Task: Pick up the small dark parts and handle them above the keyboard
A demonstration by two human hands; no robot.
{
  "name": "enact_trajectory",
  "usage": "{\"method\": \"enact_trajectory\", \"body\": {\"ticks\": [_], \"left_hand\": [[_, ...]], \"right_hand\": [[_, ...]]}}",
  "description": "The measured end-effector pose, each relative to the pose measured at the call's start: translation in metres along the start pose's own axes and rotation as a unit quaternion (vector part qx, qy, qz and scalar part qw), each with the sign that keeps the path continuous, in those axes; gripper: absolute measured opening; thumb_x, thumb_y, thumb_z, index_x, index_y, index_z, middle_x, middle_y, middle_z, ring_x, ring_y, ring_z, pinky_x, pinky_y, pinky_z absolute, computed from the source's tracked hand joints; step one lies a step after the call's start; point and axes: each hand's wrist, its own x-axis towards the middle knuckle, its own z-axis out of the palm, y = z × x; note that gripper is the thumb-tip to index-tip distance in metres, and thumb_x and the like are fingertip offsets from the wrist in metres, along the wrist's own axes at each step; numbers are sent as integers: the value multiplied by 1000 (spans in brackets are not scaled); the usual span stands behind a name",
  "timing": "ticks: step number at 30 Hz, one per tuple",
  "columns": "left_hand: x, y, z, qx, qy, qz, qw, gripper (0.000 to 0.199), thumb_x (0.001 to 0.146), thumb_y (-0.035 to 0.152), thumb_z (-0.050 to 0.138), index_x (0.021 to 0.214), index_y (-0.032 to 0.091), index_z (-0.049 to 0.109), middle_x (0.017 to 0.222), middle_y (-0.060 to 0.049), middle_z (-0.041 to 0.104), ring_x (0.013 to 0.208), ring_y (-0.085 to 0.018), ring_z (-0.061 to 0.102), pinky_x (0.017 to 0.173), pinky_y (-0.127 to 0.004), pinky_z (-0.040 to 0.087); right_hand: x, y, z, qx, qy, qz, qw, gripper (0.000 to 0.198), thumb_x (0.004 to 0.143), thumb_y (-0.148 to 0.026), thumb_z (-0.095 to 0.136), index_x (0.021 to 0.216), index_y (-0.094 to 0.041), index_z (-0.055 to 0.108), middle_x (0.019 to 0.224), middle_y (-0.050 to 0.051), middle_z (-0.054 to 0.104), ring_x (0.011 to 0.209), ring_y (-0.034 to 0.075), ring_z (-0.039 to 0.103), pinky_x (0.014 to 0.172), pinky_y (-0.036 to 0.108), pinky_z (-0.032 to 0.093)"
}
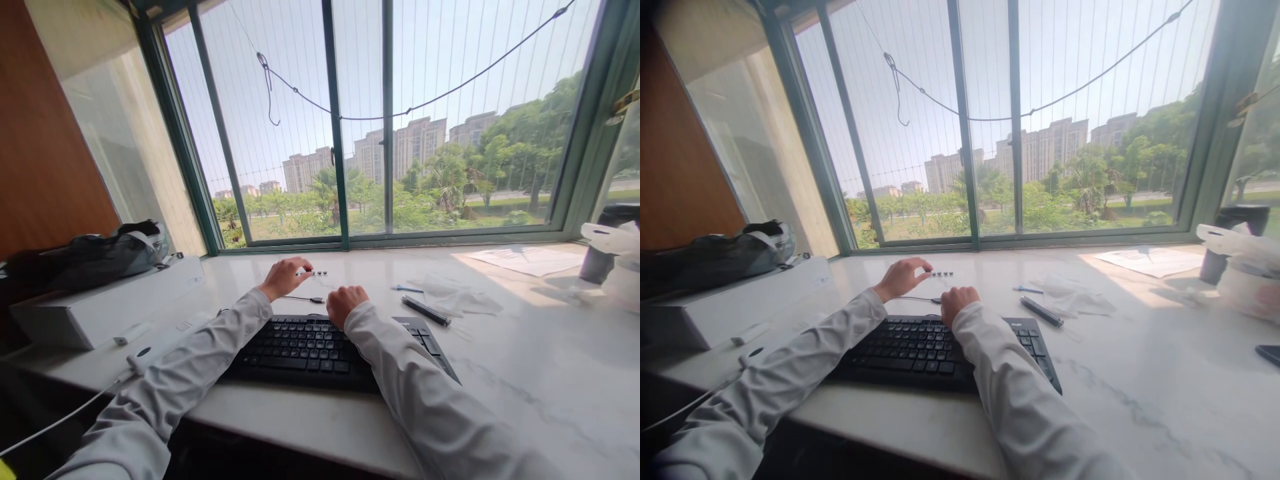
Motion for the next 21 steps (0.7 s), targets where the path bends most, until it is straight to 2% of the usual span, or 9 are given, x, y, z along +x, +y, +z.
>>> {"method": "enact_trajectory", "body": {"ticks": [4, 11, 15, 21], "left_hand": [[-20, 17, 4, -67, 29, 45, 996, 21, 88, 39, 57, 98, 24, 68, 102, 0, 69, 77, -12, 62, 72, -22, 44], [-34, 5, 10, -98, 53, 70, 991, 31, 79, 46, 67, 100, 22, 69, 94, 1, 72, 60, -10, 59, 65, -21, 43], [-36, 3, 3, -103, 54, 87, 989, 28, 76, 47, 70, 90, 23, 71, 87, 3, 72, 64, -10, 61, 65, -21, 42], [-36, 9, -11, -120, 7, 116, 986, 24, 74, 46, 71, 84, 24, 73, 85, 4, 72, 72, -10, 63, 67, -19, 40]], "right_hand": [[1, 1, 6, -18, 46, 13, 999, 32, 87, -29, 45, 92, -16, 74, 89, 18, 72, 84, 27, 69, 68, 33, 47], [1, -3, 12, -41, 76, 13, 996, 39, 91, -34, 37, 86, -20, 73, 81, 13, 72, 76, 27, 69, 62, 34, 45], [0, -5, 13, -45, 76, 20, 996, 42, 92, -37, 34, 91, -23, 73, 82, 12, 72, 76, 27, 69, 64, 35, 45], [2, -2, 17, -48, 68, 22, 996, 40, 92, -45, 36, 113, -31, 67, 89, 9, 73, 81, 26, 69, 67, 34, 45]]}}
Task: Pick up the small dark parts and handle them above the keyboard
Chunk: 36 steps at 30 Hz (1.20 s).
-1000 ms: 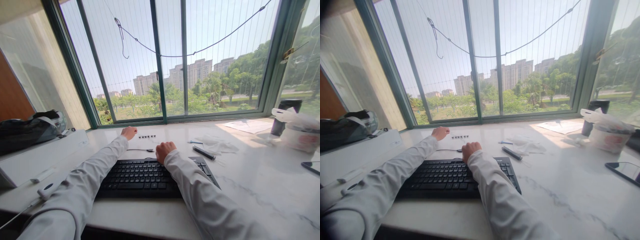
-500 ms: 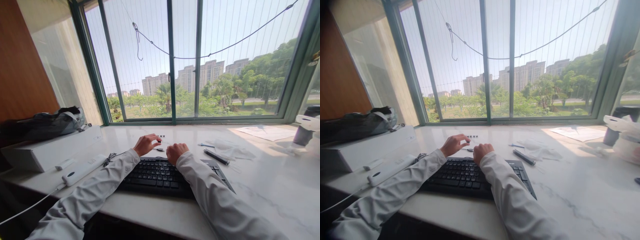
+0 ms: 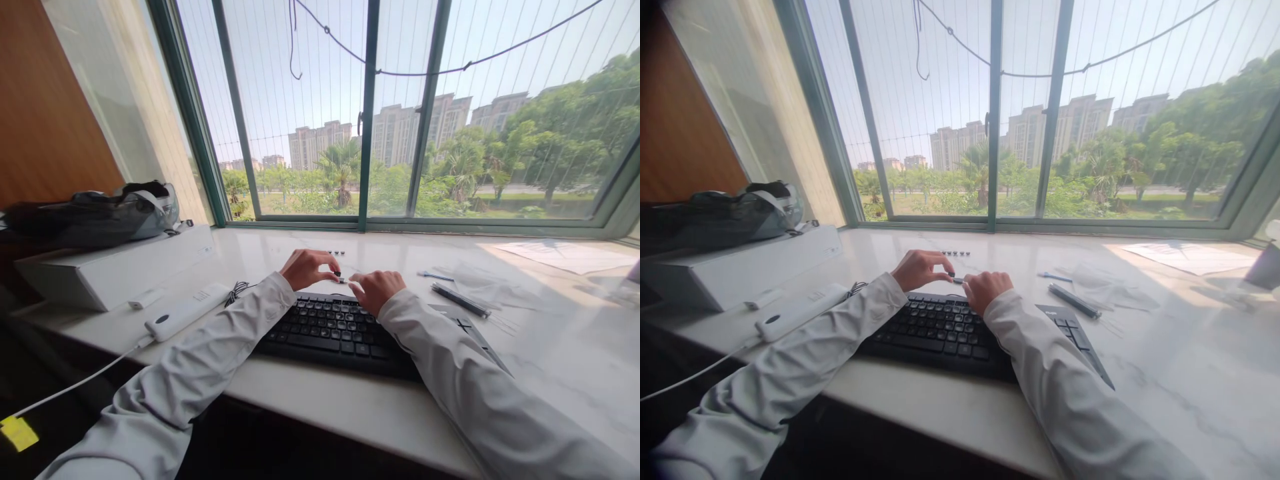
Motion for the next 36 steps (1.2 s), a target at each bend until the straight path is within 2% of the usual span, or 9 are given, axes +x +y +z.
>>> {"method": "enact_trajectory", "body": {"ticks": [4, 8, 14, 21, 24, 28, 36], "left_hand": [[0, 2, -1, -23, -41, 12, 999, 21, 76, 44, 71, 84, 25, 73, 87, 4, 71, 73, -10, 62, 65, -18, 39], [-1, 1, 1, -41, -63, 35, 997, 24, 75, 45, 71, 85, 24, 74, 86, 2, 72, 74, -10, 63, 66, -18, 40], [-1, 3, 1, -55, -52, 61, 995, 24, 75, 45, 72, 83, 22, 74, 82, 1, 72, 70, -10, 63, 65, -18, 41], [0, 5, -1, -64, -41, 50, 996, 26, 74, 46, 71, 82, 20, 73, 79, 1, 72, 64, -9, 62, 65, -18, 43], [-1, 3, 0, -80, -45, 49, 995, 27, 74, 45, 72, 83, 20, 74, 79, 0, 72, 62, -9, 60, 63, -18, 42], [-2, -1, 0, -116, -86, 47, 988, 27, 74, 44, 72, 86, 20, 76, 76, -1, 73, 54, -7, 55, 56, -18, 40], [-2, -2, -3, -175, -180, 20, 968, 26, 75, 38, 70, 88, 17, 79, 53, -2, 65, 44, -6, 46, 44, -17, 32]], "right_hand": [[1, 2, 1, -2, -7, 3, 1000, 45, 91, -54, 37, 124, -34, 60, 95, 9, 73, 84, 27, 68, 68, 34, 45], [1, 2, 0, 6, -11, -4, 1000, 45, 91, -57, 37, 123, -36, 61, 100, 8, 73, 87, 26, 68, 70, 34, 45], [-1, 0, 0, 18, 14, -12, 1000, 41, 91, -56, 39, 117, -37, 64, 102, 5, 73, 87, 24, 68, 68, 31, 43], [-3, 0, 1, 34, 44, -17, 998, 41, 93, -55, 36, 118, -37, 63, 103, 3, 73, 87, 22, 68, 67, 30, 43], [-4, -1, 0, 33, 37, -19, 999, 41, 93, -54, 36, 117, -36, 64, 101, 4, 73, 87, 22, 68, 69, 30, 43], [-2, -2, 1, 26, 6, -24, 999, 39, 91, -54, 41, 116, -37, 65, 94, 6, 74, 85, 24, 68, 70, 32, 45], [1, -3, 8, 61, -41, -48, 996, 34, 88, -55, 44, 109, -42, 69, 94, 2, 74, 90, 24, 67, 75, 34, 47]]}}
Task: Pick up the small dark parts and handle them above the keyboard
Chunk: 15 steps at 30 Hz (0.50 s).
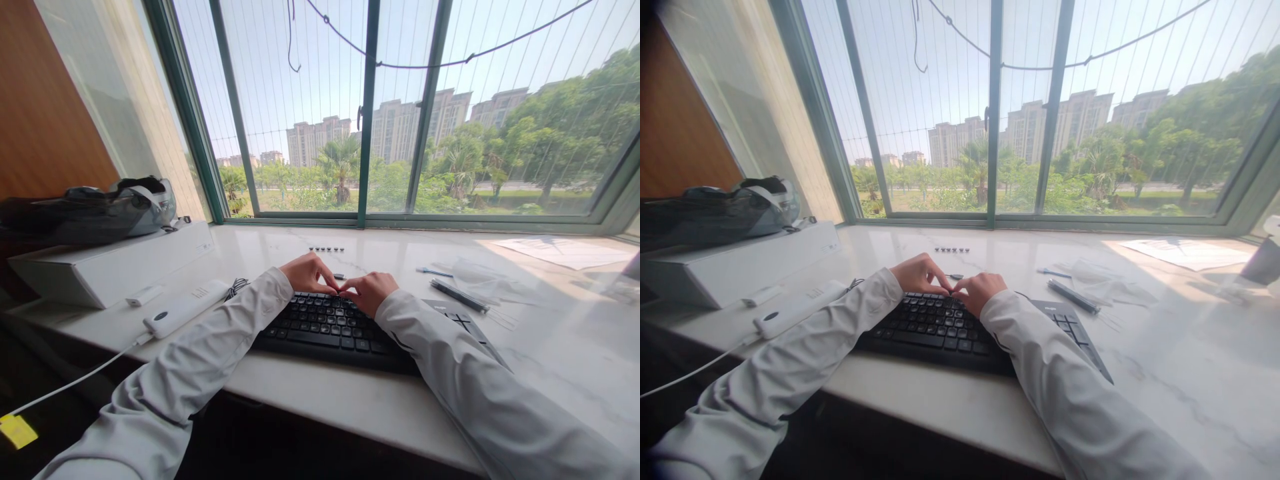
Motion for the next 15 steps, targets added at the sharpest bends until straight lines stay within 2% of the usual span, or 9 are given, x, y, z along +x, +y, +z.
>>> {"method": "enact_trajectory", "body": {"ticks": [7, 15], "left_hand": [[-1, -2, 1, 1, -8, -13, 1000, 27, 74, 40, 71, 88, 18, 79, 43, 0, 56, 40, -5, 41, 41, -17, 26], [-2, -6, 3, 47, 1, -2, 999, 29, 74, 45, 70, 88, 21, 79, 48, -1, 60, 42, -5, 44, 44, -18, 27]], "right_hand": [[-3, -2, -3, -2, -17, -18, 1000, 36, 90, -52, 42, 110, -40, 69, 94, 4, 74, 90, 24, 67, 75, 32, 46], [-4, -2, -4, -17, -11, -27, 999, 36, 90, -51, 40, 108, -40, 70, 91, 5, 74, 87, 25, 68, 73, 34, 46]]}}
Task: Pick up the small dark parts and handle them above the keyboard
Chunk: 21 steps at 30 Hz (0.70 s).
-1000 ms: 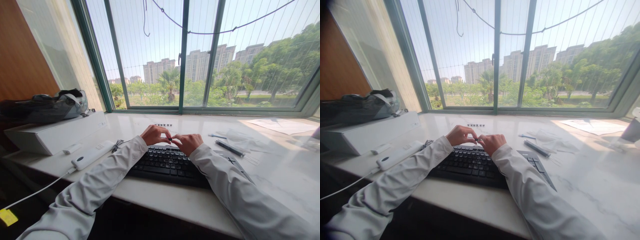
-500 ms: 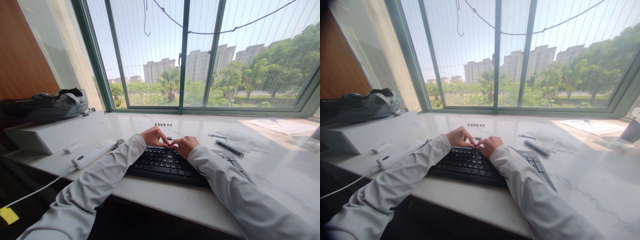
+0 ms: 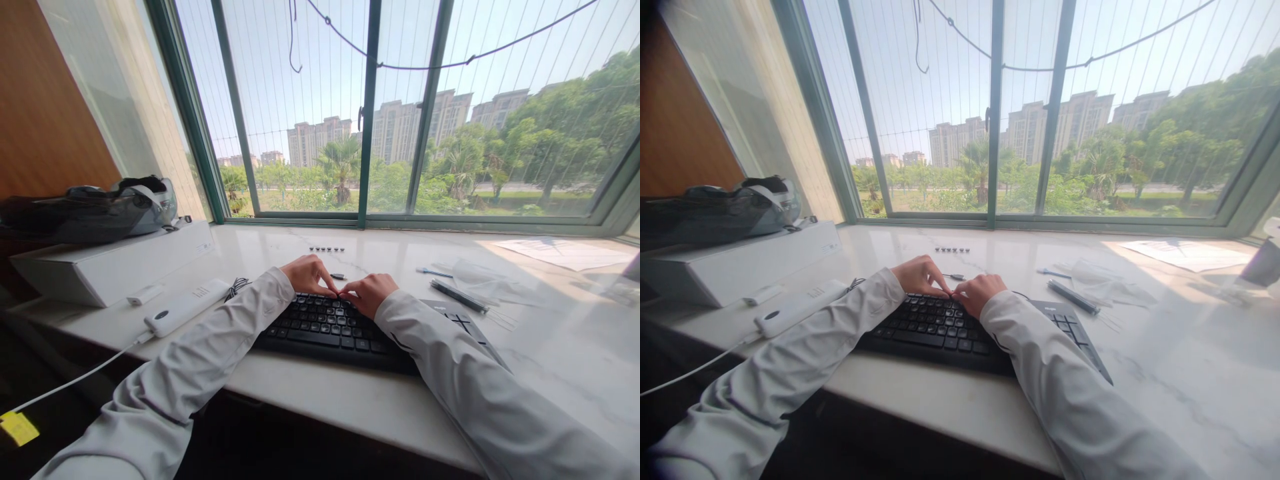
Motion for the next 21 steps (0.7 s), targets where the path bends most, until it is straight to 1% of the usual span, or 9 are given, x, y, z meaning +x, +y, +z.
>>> {"method": "enact_trajectory", "body": {"ticks": [7, 12, 17, 21], "left_hand": [[0, 4, -1, 25, 7, 4, 1000, 22, 74, 38, 70, 88, 24, 79, 46, 0, 59, 42, -5, 47, 43, -17, 27], [0, 6, -1, 6, 5, 5, 1000, 22, 74, 38, 70, 88, 23, 79, 45, 1, 57, 42, -5, 46, 43, -17, 28], [0, 6, -3, 8, 2, 2, 1000, 22, 72, 38, 72, 88, 24, 79, 46, 1, 58, 43, -5, 47, 44, -17, 28], [0, 5, -2, 14, 1, 6, 1000, 22, 72, 38, 72, 88, 25, 79, 46, 2, 58, 43, -5, 46, 44, -17, 27]], "right_hand": [[1, 0, -1, -2, -7, 6, 1000, 38, 91, -54, 39, 109, -40, 69, 92, 5, 74, 88, 25, 68, 75, 34, 46], [1, 1, 0, 0, -3, 4, 1000, 41, 91, -56, 36, 109, -40, 69, 92, 5, 74, 88, 24, 68, 74, 33, 46], [1, 2, 0, 7, -8, 0, 1000, 37, 89, -57, 42, 110, -43, 68, 92, 2, 74, 88, 24, 68, 74, 33, 46], [1, 2, 0, -3, -11, 5, 1000, 36, 89, -54, 42, 111, -41, 68, 93, 4, 74, 88, 25, 68, 75, 33, 46]]}}
